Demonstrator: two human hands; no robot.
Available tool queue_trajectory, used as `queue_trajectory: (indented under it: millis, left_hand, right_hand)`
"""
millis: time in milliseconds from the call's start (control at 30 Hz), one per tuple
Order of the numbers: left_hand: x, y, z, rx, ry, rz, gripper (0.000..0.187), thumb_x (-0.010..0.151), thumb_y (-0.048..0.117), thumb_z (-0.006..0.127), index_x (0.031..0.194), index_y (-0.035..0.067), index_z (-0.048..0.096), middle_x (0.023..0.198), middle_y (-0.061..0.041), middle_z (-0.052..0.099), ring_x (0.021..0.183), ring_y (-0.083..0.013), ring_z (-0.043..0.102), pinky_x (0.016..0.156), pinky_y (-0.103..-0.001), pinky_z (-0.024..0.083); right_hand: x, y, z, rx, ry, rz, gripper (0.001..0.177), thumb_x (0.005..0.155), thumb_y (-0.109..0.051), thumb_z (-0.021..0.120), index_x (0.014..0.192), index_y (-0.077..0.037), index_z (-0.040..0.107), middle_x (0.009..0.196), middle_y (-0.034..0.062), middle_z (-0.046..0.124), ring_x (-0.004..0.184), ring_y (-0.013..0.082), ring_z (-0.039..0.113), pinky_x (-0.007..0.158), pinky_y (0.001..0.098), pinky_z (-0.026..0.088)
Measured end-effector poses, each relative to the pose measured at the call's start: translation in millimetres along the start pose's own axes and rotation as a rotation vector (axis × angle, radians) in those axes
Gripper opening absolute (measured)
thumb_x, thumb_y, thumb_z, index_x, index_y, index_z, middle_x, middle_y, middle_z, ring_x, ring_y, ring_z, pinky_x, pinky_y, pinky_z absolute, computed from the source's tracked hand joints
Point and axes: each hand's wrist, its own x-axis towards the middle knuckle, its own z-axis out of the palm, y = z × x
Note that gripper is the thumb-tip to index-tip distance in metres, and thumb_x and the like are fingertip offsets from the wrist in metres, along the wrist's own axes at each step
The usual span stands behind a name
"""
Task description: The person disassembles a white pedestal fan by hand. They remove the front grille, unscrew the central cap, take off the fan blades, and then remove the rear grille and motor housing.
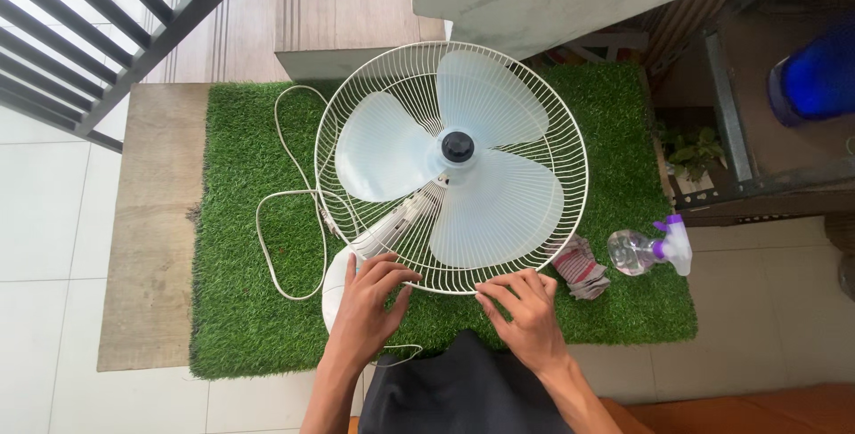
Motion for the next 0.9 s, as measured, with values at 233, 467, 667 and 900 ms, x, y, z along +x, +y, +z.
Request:
queue_trajectory:
  millis: [233,467,667,900]
  left_hand:
    - [-4,17,18,-0.130,0.257,-0.136,0.023,0.089,0.008,0.070,0.111,0.011,0.073,0.131,-0.010,0.061,0.138,-0.0325,0.050,0.117,-0.051,0.036]
    - [-1,34,44,0.013,0.471,-0.206,0.057,0.084,0.011,0.075,0.138,0.010,0.055,0.155,-0.019,0.032,0.150,-0.0421,0.026,0.118,-0.053,0.033]
    - [6,30,74,-0.263,0.670,-0.401,0.089,0.085,0.004,0.067,0.158,0.002,0.016,0.159,-0.024,0.018,0.145,-0.0387,0.034,0.112,-0.048,0.043]
    - [14,15,100,-1.109,0.775,-0.598,0.081,0.088,-0.008,0.044,0.161,0.010,0.015,0.151,-0.022,0.043,0.123,-0.0366,0.062,0.094,-0.048,0.061]
  right_hand:
    - [1,26,-12,0.106,0.036,-0.037,0.012,0.088,-0.017,0.071,0.098,-0.011,0.075,0.103,0.0010,0.071,0.100,0.0166,0.062,0.091,0.0367,0.040]
    - [46,115,-32,-0.024,0.118,-0.043,0.015,0.097,-0.016,0.063,0.101,-0.009,0.075,0.107,0.0065,0.070,0.103,0.0196,0.061,0.096,0.0377,0.050]
    - [101,185,-26,-0.024,0.081,0.170,0.029,0.092,-0.013,0.065,0.120,-0.008,0.070,0.122,0.0153,0.059,0.114,0.0331,0.056,0.100,0.0485,0.049]
    - [157,242,4,0.064,0.058,0.299,0.053,0.092,-0.017,0.069,0.141,-0.006,0.053,0.132,0.0256,0.053,0.118,0.0448,0.055,0.098,0.0563,0.047]
